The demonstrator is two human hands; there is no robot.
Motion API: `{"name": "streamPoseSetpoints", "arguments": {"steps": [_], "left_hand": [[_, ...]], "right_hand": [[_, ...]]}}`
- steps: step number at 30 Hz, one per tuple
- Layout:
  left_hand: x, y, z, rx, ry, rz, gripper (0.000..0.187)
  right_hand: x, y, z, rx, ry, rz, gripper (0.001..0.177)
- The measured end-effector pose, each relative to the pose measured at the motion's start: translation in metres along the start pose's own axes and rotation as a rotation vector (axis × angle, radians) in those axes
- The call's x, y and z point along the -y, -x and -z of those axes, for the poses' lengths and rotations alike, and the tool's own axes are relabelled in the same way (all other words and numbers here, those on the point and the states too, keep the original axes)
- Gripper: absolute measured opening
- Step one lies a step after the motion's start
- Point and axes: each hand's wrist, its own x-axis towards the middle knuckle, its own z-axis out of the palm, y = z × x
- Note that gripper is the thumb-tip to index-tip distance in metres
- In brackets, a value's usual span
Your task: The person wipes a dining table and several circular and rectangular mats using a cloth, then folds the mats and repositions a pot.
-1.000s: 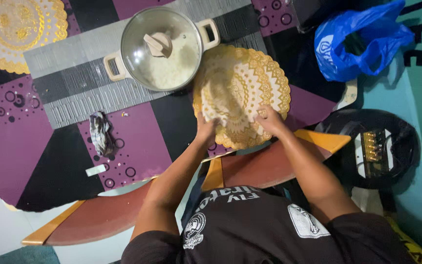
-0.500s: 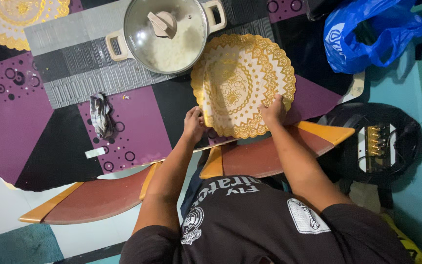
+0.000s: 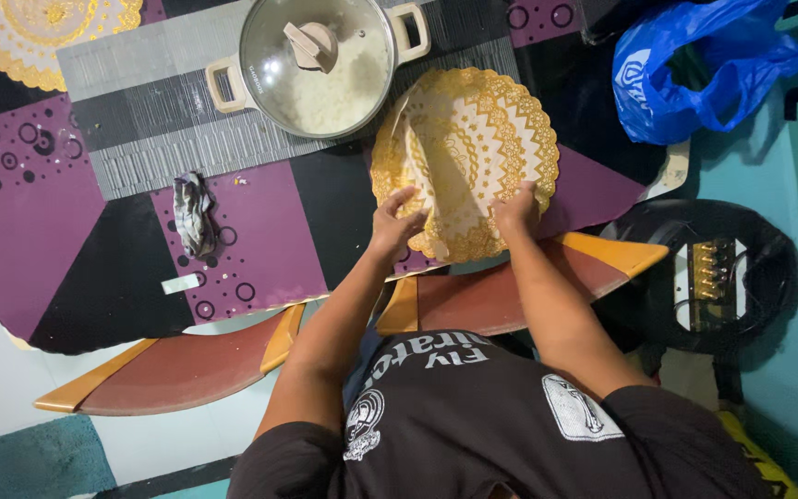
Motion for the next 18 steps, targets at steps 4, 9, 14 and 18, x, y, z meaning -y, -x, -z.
{"name": "streamPoseSetpoints", "arguments": {"steps": [4,9,14,18], "left_hand": [[-0.022,0.011,-0.013,-0.206,-0.159,-0.111,0.063],[-0.092,0.061,-0.021,-0.050,-0.384,-0.157,0.086],[-0.150,0.109,-0.011,0.148,-0.032,-0.319,0.088],[-0.206,0.172,0.025,0.151,-0.008,-0.542,0.090]], "right_hand": [[-0.021,-0.010,-0.013,-0.012,0.181,0.142,0.052],[-0.027,-0.009,-0.031,0.041,0.006,0.326,0.041],[0.014,0.029,-0.045,0.357,-0.272,0.538,0.035],[0.062,0.063,-0.070,0.507,-0.196,0.723,0.031]]}}
